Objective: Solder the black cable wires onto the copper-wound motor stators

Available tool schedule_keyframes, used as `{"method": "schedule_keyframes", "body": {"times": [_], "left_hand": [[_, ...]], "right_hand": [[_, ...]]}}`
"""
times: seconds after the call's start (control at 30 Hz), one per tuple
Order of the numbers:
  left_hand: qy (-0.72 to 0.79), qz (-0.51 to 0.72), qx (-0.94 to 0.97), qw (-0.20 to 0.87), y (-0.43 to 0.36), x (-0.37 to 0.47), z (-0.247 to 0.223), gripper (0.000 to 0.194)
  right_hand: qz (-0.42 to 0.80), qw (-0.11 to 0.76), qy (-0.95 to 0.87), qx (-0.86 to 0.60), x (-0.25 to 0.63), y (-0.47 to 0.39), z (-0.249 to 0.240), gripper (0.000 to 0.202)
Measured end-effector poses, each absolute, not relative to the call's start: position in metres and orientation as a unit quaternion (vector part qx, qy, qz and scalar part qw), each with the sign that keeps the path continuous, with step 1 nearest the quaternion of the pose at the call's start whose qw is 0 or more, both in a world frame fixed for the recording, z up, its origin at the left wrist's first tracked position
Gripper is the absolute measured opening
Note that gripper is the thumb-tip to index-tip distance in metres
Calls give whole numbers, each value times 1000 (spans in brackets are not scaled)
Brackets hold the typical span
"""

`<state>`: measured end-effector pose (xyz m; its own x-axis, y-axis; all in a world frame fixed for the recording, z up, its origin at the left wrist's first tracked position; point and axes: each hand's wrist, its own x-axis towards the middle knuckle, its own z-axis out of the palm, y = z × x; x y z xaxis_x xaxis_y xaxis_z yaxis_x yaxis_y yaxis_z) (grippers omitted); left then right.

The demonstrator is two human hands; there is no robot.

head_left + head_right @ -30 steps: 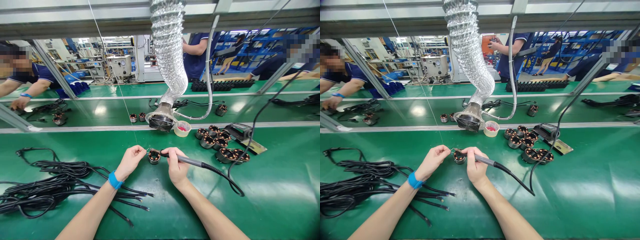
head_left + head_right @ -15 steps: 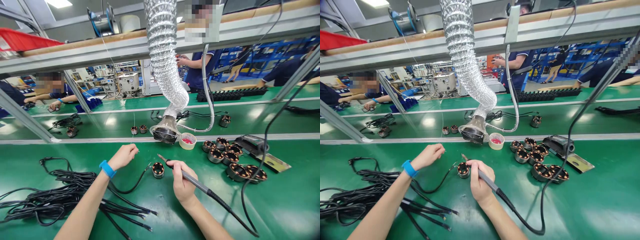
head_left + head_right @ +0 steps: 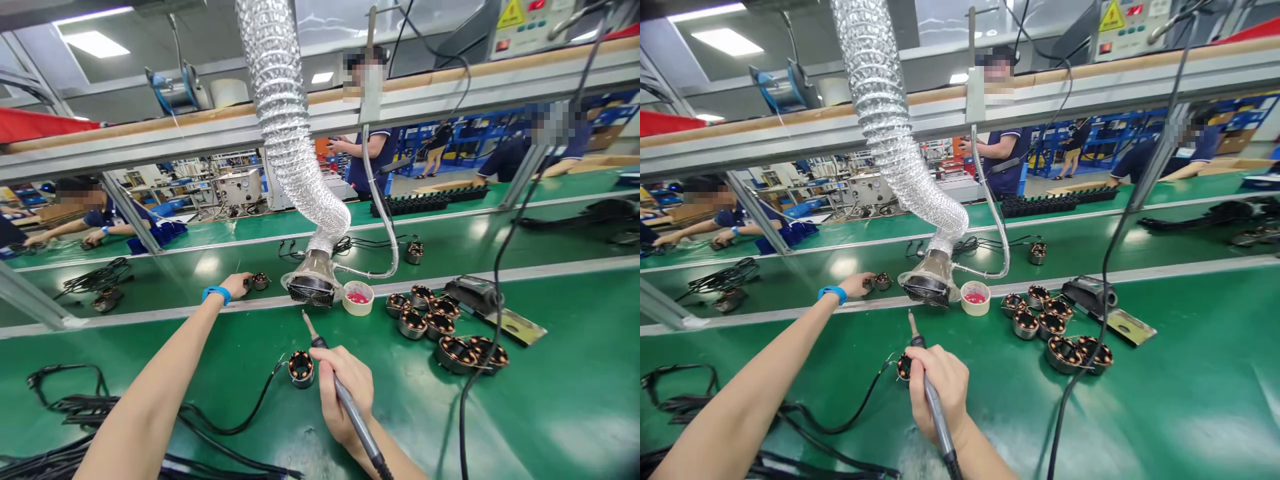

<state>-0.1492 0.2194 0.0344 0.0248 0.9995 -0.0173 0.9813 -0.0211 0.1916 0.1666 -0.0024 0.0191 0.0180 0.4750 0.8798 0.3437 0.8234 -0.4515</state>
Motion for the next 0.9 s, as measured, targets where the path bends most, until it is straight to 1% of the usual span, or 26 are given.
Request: {"method": "schedule_keyframes", "body": {"times": [0.13, 0.3, 0.4, 0.6, 0.63, 0.7, 0.77, 0.83, 0.9], "left_hand": [[685, 35, 727, 37, 212, -154, 29, 66], [669, -18, 743, 20, 213, -154, 27, 55], [674, -38, 738, 4, 216, -150, 28, 53], [692, -25, 721, -25, 205, -157, 18, 44], [677, -29, 735, -20, 205, -162, 14, 44], [675, -26, 736, -42, 205, -171, 10, 48], [674, -19, 735, -66, 198, -173, 14, 56], [674, -5, 734, -85, 177, -163, 27, 62], [672, 18, 734, -94, 146, -140, 48, 59]], "right_hand": [[29, 643, -708, -291, 164, -6, 21, 26], [2, 637, -709, -302, 161, -8, 23, 20], [-19, 632, -705, -321, 162, -6, 23, 18], [-82, 649, -676, -339, 164, -6, 25, 18], [-93, 650, -672, -342, 164, -6, 25, 19], [-111, 647, -669, -350, 164, -5, 25, 21], [-119, 640, -668, -362, 166, -5, 27, 23], [-118, 640, -665, -366, 168, -7, 31, 25], [-113, 654, -658, -356, 172, -11, 36, 25]]}}
